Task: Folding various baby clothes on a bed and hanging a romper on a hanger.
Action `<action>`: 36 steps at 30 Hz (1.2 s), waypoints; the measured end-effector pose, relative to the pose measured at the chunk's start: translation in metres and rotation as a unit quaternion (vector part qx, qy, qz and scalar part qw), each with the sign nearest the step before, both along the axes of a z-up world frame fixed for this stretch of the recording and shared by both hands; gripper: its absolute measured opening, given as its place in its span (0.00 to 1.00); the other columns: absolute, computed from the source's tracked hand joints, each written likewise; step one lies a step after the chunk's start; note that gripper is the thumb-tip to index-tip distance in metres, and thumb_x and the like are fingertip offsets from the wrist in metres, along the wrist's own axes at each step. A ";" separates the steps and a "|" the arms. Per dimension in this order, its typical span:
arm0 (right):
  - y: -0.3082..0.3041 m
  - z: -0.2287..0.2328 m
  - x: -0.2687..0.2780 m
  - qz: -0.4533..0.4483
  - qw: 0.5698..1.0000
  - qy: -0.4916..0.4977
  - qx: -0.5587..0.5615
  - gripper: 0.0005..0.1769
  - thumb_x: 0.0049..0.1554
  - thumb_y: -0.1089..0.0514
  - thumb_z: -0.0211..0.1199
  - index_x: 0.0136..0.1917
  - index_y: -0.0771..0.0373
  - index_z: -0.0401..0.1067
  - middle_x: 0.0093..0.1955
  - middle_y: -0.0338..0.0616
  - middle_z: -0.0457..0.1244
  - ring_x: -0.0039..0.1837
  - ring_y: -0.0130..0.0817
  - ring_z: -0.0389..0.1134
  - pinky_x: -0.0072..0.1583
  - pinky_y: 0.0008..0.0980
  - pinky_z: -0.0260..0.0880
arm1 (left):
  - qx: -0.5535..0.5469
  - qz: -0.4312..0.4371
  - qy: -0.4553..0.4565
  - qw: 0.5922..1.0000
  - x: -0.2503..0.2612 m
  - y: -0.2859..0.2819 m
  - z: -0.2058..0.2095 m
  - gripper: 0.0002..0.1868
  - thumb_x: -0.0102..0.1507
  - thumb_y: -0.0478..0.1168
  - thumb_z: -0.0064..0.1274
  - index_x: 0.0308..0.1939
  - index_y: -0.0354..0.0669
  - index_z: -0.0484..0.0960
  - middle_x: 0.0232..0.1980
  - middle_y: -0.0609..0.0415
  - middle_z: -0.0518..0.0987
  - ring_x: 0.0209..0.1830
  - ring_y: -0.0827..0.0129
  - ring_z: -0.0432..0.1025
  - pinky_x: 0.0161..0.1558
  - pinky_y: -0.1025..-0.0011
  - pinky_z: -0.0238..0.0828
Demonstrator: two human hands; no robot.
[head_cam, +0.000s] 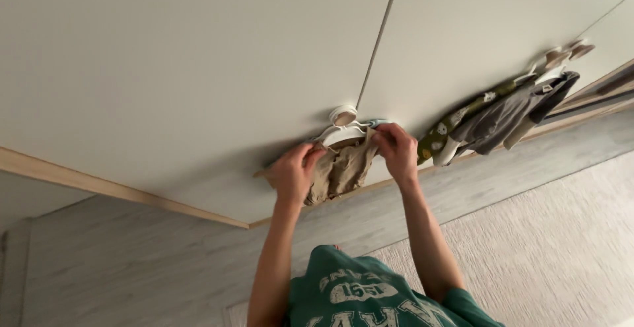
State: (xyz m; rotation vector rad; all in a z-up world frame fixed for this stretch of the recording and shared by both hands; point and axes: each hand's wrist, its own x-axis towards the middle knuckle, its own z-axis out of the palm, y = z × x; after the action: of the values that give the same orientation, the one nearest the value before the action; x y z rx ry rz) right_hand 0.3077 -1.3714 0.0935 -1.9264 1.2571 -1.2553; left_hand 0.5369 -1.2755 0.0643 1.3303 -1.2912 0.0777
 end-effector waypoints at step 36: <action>-0.010 -0.170 -0.046 0.093 0.954 -0.239 0.158 0.19 0.65 0.57 0.58 0.66 0.68 0.69 0.60 0.38 0.68 0.64 0.29 0.65 0.67 0.32 0.62 | 0.022 -0.190 0.558 0.808 -0.009 -0.010 -0.283 0.24 0.68 0.42 0.67 0.27 0.40 0.68 0.32 0.64 0.64 0.33 0.78 0.56 0.38 0.70 0.52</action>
State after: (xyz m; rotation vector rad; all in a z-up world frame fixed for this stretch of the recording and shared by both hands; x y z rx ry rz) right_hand 0.2621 -1.3816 -0.0764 -1.3690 0.9329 -1.2373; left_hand 0.5281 -1.2852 -0.2191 0.8380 -0.4857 -0.9027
